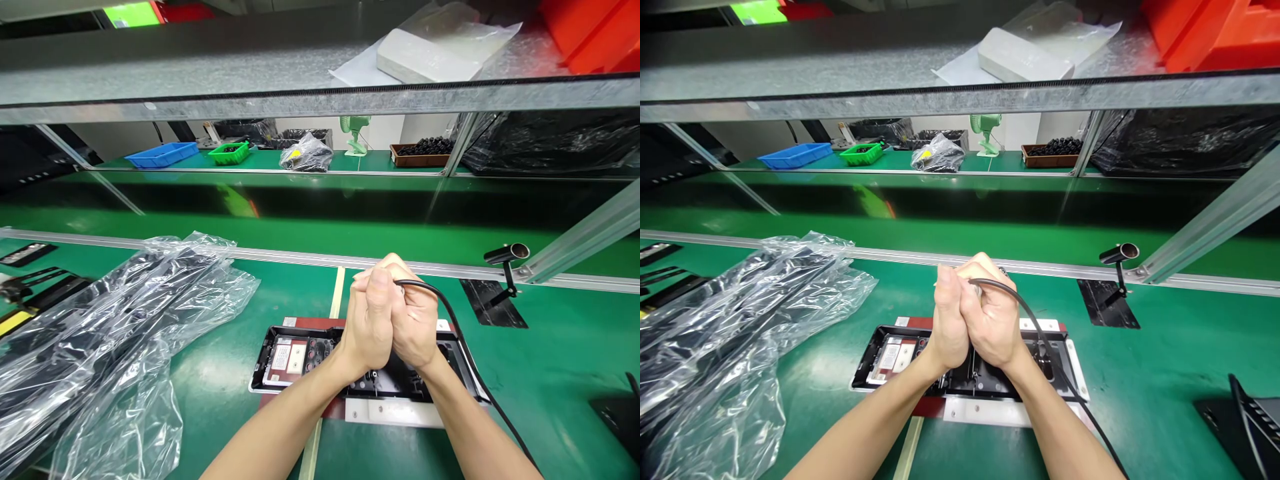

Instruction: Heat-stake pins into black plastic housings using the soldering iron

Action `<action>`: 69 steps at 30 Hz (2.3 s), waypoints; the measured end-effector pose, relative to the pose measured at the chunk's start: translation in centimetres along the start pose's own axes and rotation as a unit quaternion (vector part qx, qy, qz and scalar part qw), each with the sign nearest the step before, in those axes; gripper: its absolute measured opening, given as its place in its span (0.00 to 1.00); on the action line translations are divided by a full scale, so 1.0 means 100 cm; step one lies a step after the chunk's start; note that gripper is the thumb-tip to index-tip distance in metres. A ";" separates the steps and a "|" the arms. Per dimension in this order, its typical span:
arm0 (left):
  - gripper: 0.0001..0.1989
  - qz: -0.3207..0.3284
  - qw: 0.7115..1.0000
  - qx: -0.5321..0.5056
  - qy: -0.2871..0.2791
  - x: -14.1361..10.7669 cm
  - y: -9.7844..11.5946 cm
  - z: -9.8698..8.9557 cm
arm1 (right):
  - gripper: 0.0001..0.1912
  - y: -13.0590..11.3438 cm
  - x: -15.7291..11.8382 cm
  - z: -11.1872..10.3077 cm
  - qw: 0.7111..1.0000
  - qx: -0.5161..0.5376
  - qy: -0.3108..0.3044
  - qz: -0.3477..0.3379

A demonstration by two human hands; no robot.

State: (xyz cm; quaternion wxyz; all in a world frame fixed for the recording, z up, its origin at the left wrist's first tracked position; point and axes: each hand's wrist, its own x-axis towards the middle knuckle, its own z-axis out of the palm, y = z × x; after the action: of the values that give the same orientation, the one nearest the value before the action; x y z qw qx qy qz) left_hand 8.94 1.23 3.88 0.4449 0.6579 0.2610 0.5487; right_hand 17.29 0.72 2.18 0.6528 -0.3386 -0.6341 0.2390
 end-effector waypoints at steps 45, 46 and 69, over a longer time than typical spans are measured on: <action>0.35 -0.006 1.000 -0.028 -0.010 0.000 -0.004 0.001 | 0.14 0.002 0.001 -0.001 1.000 0.013 -0.001 -0.012; 0.34 -0.005 1.000 -0.029 -0.010 0.000 -0.004 0.001 | 0.14 0.002 0.001 -0.001 1.000 0.014 -0.001 -0.015; 0.34 -0.006 1.000 -0.020 -0.002 0.001 -0.004 0.001 | 0.13 0.002 -0.001 -0.001 1.000 0.003 0.001 0.003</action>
State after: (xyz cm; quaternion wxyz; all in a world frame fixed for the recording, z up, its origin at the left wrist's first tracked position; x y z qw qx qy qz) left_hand 9.07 1.46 3.57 0.4617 0.6487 0.2529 0.5495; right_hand 17.43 0.82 1.98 0.6535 -0.3386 -0.6319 0.2429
